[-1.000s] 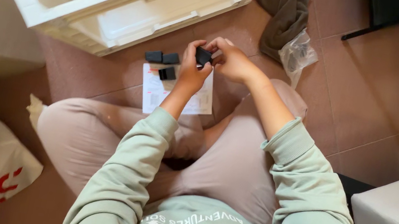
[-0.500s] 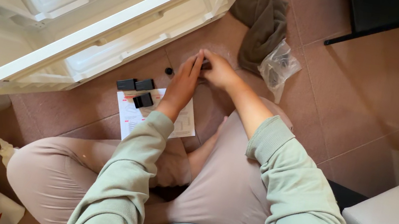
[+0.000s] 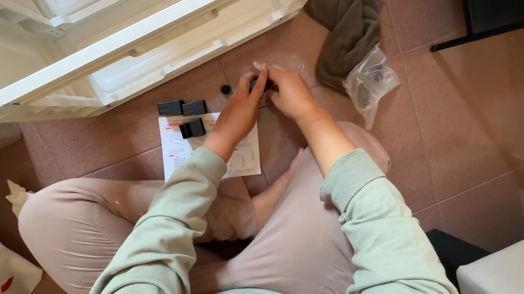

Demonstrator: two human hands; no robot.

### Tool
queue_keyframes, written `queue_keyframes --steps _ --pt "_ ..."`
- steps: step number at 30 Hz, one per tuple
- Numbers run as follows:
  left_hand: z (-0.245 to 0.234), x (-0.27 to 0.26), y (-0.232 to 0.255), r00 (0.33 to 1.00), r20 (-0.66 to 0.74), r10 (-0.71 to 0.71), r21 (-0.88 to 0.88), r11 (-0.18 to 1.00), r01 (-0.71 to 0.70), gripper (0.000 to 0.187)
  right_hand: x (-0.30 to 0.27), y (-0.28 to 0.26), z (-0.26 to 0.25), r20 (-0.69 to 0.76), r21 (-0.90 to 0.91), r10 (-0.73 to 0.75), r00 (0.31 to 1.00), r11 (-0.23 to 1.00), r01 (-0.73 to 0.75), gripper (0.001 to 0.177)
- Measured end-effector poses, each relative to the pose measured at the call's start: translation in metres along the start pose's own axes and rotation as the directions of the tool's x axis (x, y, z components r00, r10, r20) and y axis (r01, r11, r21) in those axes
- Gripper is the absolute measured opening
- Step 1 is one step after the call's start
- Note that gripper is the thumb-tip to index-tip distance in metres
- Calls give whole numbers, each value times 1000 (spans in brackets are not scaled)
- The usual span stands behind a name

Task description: The person attaches black plastic feet to the corners of a white plastic storage unit, then wipes the unit and a drawer with a cloth. The person handles the unit, feet, and drawer while seated on the floor.

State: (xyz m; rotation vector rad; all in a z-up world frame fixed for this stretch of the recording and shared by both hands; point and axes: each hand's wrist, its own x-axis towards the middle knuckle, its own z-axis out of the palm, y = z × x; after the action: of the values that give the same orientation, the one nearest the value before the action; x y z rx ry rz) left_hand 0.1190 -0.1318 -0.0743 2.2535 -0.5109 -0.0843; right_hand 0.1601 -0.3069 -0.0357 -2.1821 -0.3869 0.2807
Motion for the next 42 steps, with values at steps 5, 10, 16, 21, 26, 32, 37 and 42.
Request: queue_keyframes --steps 5,10,16,21,26,32,37,42 --pt "4 -8 -9 990 -31 -139 -287 950 124 82 -9 -21 -2 0 -206 -41 999 978 40 51" --pt "9 -17 -11 975 -163 -151 -298 950 97 51 -14 -25 7 58 -387 85 995 920 -56 25" --pt "16 -20 -5 977 -182 -108 -168 983 77 37 -16 -7 31 20 -595 -20 1000 803 28 19" --pt "30 -19 -9 975 -205 -89 -73 994 76 39 -16 9 51 15 -712 19 1000 702 -3 13" --pt "37 -23 -14 979 -159 -127 -123 986 108 38 -18 16 61 12 -746 39 999 665 -17 14" --pt "41 -21 -14 979 -155 -133 -102 988 118 43 -16 12 61 -21 -714 56 998 698 -54 15" --pt "39 -20 -19 979 -146 -144 -90 987 132 42 -15 3 65 -67 -766 3 998 641 -54 17" --pt "34 -18 -17 985 -120 -124 -88 990 114 39 -18 5 57 -37 -710 31 999 703 -48 12"
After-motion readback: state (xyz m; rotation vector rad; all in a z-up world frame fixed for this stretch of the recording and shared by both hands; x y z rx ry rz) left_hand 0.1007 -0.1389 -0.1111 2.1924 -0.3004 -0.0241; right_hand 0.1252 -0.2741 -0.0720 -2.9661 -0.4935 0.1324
